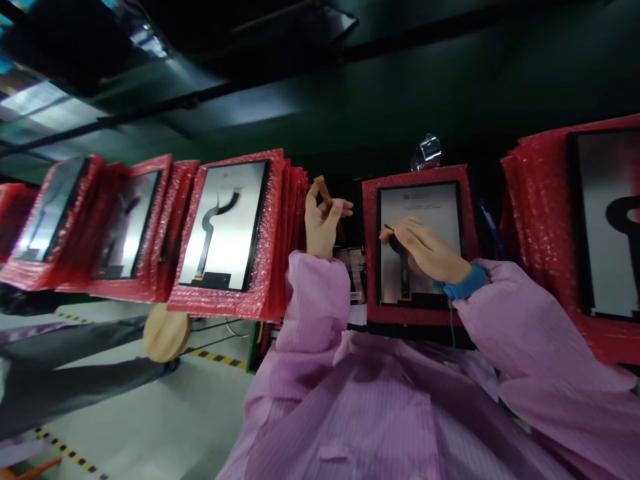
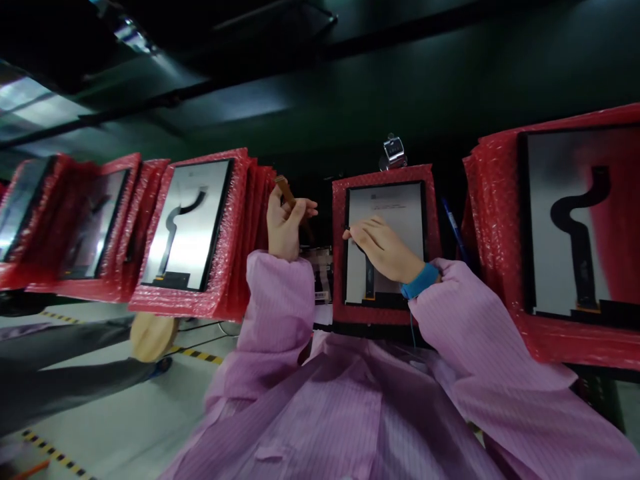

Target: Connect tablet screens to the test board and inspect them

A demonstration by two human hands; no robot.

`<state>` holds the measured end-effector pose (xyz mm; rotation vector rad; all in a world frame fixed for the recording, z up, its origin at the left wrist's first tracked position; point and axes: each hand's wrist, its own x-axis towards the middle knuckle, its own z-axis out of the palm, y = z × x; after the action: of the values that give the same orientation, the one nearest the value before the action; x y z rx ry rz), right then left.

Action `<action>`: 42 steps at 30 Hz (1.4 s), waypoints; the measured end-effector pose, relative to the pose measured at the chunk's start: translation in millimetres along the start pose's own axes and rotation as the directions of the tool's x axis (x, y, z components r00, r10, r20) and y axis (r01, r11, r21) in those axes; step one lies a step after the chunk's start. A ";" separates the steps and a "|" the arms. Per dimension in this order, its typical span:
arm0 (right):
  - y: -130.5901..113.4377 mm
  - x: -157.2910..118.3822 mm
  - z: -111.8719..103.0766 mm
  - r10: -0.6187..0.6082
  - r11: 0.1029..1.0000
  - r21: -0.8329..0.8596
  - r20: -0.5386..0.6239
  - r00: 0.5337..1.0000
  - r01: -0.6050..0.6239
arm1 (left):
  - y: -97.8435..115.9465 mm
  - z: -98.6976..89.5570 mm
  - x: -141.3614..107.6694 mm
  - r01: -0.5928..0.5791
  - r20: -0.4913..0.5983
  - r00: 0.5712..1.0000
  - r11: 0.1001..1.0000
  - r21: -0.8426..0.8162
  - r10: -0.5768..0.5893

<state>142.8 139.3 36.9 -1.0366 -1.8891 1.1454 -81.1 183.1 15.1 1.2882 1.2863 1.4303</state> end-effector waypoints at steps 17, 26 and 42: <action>4.3 1.7 -3.1 0.015 0.997 0.076 0.077 0.997 -0.021 | 23.3 8.9 -9.9 -0.049 0.303 0.951 0.998 -0.027 0.055; 5.6 5.4 -3.0 -0.183 0.960 -0.196 0.104 0.978 0.200 | 28.6 6.1 -13.5 -0.443 0.570 0.796 0.838 0.320 0.204; 12.1 5.7 2.7 -0.280 0.902 -0.341 0.007 0.960 0.266 | 31.7 14.5 -20.2 -0.646 0.739 0.658 0.613 0.455 0.145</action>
<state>141.3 146.9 25.7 -0.9233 -2.1653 0.6456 -61.7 160.9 42.4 2.4965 1.0595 0.5787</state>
